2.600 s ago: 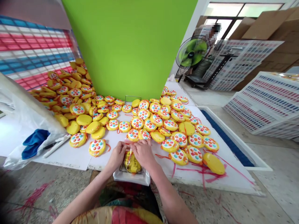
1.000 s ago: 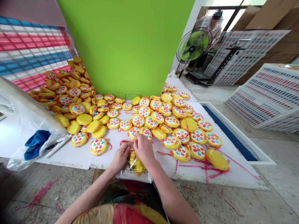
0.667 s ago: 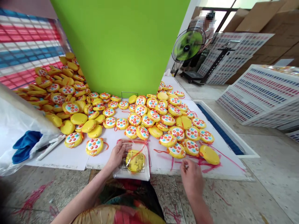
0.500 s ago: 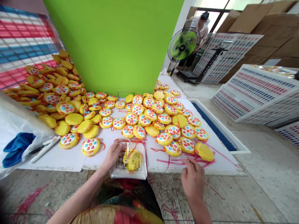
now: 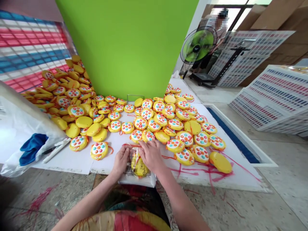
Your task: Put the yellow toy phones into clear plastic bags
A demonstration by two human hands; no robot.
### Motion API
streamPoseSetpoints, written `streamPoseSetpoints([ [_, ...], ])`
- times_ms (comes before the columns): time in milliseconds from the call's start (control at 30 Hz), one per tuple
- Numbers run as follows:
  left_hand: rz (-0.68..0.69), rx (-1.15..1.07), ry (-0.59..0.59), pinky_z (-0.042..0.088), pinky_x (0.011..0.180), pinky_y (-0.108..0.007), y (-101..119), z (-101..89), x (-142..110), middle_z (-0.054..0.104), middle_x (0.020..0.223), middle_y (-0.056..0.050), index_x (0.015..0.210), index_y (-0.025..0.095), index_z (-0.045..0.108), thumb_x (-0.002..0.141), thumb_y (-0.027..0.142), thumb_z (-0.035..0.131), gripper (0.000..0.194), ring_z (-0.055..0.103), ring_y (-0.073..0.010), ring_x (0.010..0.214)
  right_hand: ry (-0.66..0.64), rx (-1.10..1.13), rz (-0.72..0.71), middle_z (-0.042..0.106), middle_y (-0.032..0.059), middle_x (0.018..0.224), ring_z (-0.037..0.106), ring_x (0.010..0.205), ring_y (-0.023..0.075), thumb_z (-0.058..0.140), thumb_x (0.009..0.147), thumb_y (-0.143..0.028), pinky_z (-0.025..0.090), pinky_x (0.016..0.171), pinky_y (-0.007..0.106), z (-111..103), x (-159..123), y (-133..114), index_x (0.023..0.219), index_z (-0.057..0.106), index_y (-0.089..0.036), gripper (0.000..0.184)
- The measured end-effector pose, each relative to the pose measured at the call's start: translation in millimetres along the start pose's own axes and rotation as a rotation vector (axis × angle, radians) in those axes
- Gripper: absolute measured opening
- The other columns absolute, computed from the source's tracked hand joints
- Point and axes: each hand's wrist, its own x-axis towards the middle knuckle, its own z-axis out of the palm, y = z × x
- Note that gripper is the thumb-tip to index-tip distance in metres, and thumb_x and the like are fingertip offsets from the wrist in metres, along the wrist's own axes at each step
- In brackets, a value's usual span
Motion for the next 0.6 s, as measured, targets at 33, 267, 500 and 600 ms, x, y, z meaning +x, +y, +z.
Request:
streamPoseSetpoints([
  [33, 0.013, 0.005, 0.009, 0.050, 0.055, -0.025, 0, 0.8, -1, 0.068, 0.081, -0.003, 0.089, 0.019, 0.053, 0.087, 0.048, 0.045, 0.029, 0.063, -0.0139, 0.063, -0.027, -0.003, -0.008, 0.071, 0.0073, 0.093, 0.057, 0.093, 0.0238, 0.037, 0.095, -0.031, 0.032, 0.098, 0.048, 2, 3, 0, 0.127, 0.054, -0.020, 0.037],
  [267, 0.020, -0.004, 0.052, 0.047, 0.051, -0.023, 7, 3.5, -6, 0.068, 0.081, -0.003, 0.089, 0.020, 0.050, 0.089, 0.046, 0.042, 0.028, 0.062, -0.0132, 0.061, 0.070, 0.158, 0.022, 0.068, 0.0071, 0.105, 0.058, 0.099, 0.0217, 0.033, 0.096, -0.032, 0.039, 0.096, 0.043, 1, 2, 16, 0.119, 0.059, -0.022, 0.036],
  [500, -0.006, -0.181, -0.006, 0.050, 0.055, -0.023, 9, 0.1, -9, 0.065, 0.079, -0.001, 0.090, 0.020, 0.050, 0.086, 0.049, 0.048, 0.030, 0.062, -0.0131, 0.066, 0.038, 0.546, 0.441, 0.066, 0.0081, 0.098, 0.062, 0.086, 0.0213, 0.050, 0.087, -0.046, 0.052, 0.078, 0.038, 3, -20, 42, 0.108, 0.060, -0.019, 0.036],
  [600, 0.001, -0.204, -0.033, 0.050, 0.057, -0.024, 9, -1.2, -8, 0.063, 0.078, -0.001, 0.090, 0.020, 0.049, 0.085, 0.050, 0.051, 0.031, 0.062, -0.0133, 0.066, -0.099, 0.756, 0.490, 0.069, 0.0062, 0.093, 0.064, 0.083, 0.0203, 0.053, 0.085, -0.044, 0.053, 0.076, 0.036, 7, -19, 40, 0.107, 0.061, -0.018, 0.035],
])
